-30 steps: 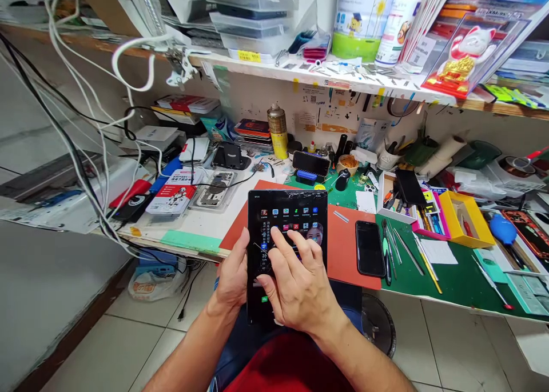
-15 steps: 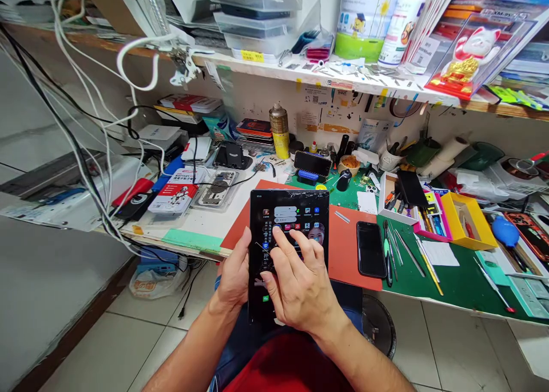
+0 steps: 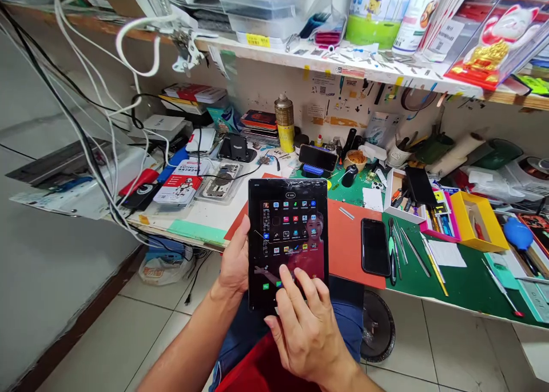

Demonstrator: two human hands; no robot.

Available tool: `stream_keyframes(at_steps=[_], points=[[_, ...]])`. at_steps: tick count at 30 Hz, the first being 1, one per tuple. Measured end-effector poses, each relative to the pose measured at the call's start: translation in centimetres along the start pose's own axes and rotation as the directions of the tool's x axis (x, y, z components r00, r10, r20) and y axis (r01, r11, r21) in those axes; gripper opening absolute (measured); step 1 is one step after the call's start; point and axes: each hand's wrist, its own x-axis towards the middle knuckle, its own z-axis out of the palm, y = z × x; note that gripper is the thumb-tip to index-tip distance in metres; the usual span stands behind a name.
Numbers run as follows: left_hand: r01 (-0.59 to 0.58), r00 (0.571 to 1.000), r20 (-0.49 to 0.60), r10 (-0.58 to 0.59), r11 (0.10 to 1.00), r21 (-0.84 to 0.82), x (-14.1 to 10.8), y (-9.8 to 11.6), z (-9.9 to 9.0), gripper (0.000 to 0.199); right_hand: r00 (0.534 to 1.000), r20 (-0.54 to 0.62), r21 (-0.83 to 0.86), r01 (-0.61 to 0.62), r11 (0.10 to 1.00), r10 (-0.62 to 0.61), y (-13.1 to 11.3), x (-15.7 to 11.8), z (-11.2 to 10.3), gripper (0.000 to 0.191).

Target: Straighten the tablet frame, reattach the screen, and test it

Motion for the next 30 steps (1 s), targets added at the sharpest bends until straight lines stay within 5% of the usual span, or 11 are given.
stream_keyframes(at_steps=[18, 30], points=[[0.021, 1.000, 0.021, -0.022, 0.999, 0.032, 0.1, -0.5, 0.5, 0.062, 0.993, -0.102, 0.075, 0.062, 0.995, -0.054, -0.7, -0.3, 0.0, 0.023], [0.020, 1.000, -0.014, -0.020, 0.999, 0.036, -0.1, -0.5, 0.1, 0.060, 0.999, -0.019, 0.054, 0.050, 0.997, -0.049, -0.8, 0.5, 1.0, 0.032]])
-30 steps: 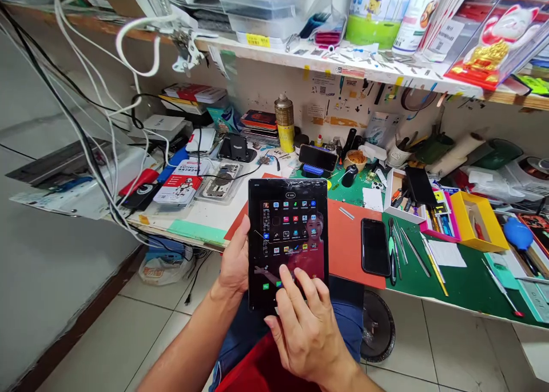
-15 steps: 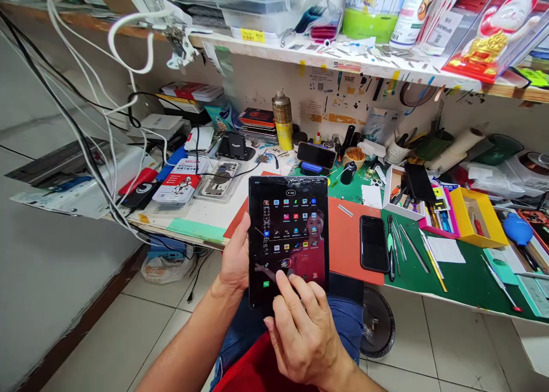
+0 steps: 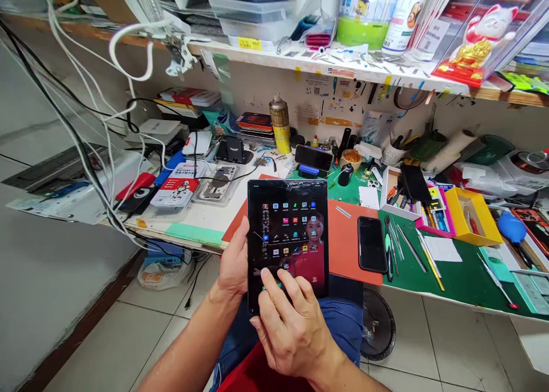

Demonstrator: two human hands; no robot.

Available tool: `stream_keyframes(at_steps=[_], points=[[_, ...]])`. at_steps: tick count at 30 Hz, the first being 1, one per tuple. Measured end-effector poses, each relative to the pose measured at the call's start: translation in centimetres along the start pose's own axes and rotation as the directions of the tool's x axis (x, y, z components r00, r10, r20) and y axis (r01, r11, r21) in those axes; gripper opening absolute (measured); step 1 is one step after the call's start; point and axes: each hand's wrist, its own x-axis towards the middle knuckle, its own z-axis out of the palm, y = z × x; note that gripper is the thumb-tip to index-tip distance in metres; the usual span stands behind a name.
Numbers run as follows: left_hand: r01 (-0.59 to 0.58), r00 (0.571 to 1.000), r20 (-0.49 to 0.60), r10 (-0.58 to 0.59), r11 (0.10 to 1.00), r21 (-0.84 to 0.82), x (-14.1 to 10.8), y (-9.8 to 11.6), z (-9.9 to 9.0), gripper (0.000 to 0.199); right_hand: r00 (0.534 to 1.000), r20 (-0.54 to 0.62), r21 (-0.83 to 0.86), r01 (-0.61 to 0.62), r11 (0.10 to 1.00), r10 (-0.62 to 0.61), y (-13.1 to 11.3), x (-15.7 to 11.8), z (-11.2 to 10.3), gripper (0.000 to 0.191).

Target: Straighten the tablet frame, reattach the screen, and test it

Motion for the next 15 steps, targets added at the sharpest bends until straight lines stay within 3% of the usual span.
stream_keyframes(at_steps=[9, 15], points=[[-0.057, 0.992, -0.110, 0.060, 0.998, 0.022, -0.01, 0.09, 0.40, 0.059, 1.000, -0.006, -0.037, -0.006, 0.999, 0.006, 0.01, -0.31, 0.31, 0.031], [-0.010, 0.998, -0.069, 0.012, 1.000, 0.028, 0.00, 0.16, -0.11, 0.054, 1.000, -0.013, -0.022, -0.003, 1.000, 0.003, -0.04, -0.17, 0.30, 0.031]])
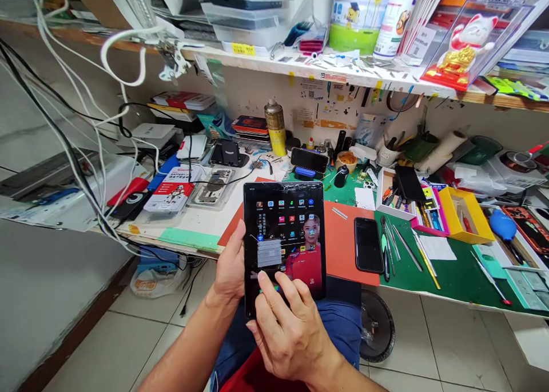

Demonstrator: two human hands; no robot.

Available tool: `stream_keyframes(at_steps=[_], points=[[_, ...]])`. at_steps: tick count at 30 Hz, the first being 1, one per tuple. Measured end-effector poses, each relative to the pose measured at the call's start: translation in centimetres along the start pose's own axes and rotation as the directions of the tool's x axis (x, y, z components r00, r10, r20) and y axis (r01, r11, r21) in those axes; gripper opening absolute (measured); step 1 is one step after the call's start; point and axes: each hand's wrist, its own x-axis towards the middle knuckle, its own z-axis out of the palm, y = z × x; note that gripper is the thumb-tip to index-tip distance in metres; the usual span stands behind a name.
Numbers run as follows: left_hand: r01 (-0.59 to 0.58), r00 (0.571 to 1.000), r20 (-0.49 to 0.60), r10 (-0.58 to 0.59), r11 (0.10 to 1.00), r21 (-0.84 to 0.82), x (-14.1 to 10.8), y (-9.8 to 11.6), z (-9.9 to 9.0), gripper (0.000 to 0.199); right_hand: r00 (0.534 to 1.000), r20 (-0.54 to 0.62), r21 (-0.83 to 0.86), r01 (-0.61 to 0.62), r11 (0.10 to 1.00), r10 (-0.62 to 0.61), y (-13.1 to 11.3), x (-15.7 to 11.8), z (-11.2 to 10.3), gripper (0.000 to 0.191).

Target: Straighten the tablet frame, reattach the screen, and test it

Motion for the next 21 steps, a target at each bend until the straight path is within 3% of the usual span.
stream_keyframes(at_steps=[6, 11, 16, 21], points=[[0.013, 0.999, 0.053, -0.013, 1.000, 0.002, 0.1, 0.1, -0.6, 0.050, 1.000, -0.014, -0.017, 0.000, 1.000, 0.000, 0.3, 0.1, 0.2, 0.030], [0.028, 0.995, 0.092, -0.028, 1.000, -0.002, -0.1, -0.4, -0.6, 0.058, 0.997, -0.051, -0.104, -0.055, 0.993, 0.050, 2.1, 2.1, -0.3, 0.031], [-0.012, 0.997, 0.072, 0.011, 1.000, 0.002, -0.5, -1.1, -0.5, 0.062, 0.994, -0.083, -0.132, -0.087, 0.987, 0.076, 3.5, 4.6, -0.9, 0.032], [-0.058, 0.997, 0.053, 0.057, 0.998, 0.008, -0.5, -1.2, -0.5, 0.063, 0.993, -0.084, -0.128, -0.087, 0.988, 0.077, 3.4, 5.2, -0.8, 0.032]])
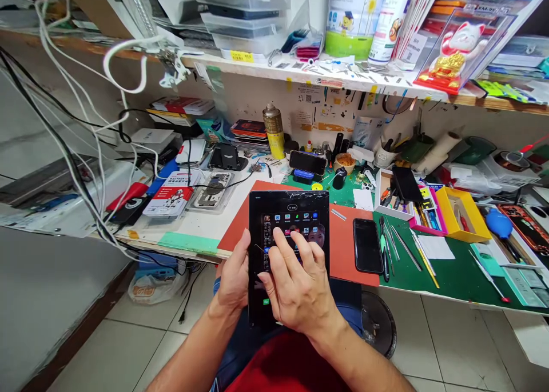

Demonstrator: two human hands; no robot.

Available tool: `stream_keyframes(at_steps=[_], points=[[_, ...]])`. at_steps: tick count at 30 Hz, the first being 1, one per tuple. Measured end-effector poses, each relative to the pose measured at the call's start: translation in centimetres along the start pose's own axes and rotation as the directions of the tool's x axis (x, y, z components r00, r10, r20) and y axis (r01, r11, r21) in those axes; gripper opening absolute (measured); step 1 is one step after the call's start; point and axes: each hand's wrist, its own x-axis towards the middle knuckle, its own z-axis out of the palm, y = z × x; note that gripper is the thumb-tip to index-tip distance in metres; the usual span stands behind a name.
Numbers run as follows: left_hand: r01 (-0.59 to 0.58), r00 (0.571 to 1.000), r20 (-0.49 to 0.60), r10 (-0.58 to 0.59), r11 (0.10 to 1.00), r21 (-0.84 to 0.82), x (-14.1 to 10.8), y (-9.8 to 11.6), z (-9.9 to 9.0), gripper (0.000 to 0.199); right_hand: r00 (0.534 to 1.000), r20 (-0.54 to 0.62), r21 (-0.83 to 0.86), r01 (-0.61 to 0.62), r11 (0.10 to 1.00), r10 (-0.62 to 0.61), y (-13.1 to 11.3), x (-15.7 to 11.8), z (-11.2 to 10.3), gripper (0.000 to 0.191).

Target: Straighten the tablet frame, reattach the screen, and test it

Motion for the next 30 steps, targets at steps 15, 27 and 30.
stream_keyframes(at_steps=[15, 27, 30], points=[[0.121, 0.990, 0.086, -0.113, 0.989, -0.084, 0.4, 0.6, 0.6, 0.059, 0.963, -0.242, 0.220, -0.064, 0.973, 0.118, 1.1, -3.7, -1.9, 0.036], [0.095, 0.995, -0.027, -0.098, 0.992, -0.089, 0.8, 1.1, 1.2, 0.052, 0.997, -0.053, 0.221, -0.043, 0.974, 0.056, -1.6, -7.3, -1.9, 0.028], [0.107, 0.993, -0.046, -0.111, 0.991, -0.079, 0.9, 1.1, 1.2, 0.051, 0.996, -0.059, 0.212, -0.055, 0.976, 0.069, -1.5, -7.2, -2.0, 0.024]])
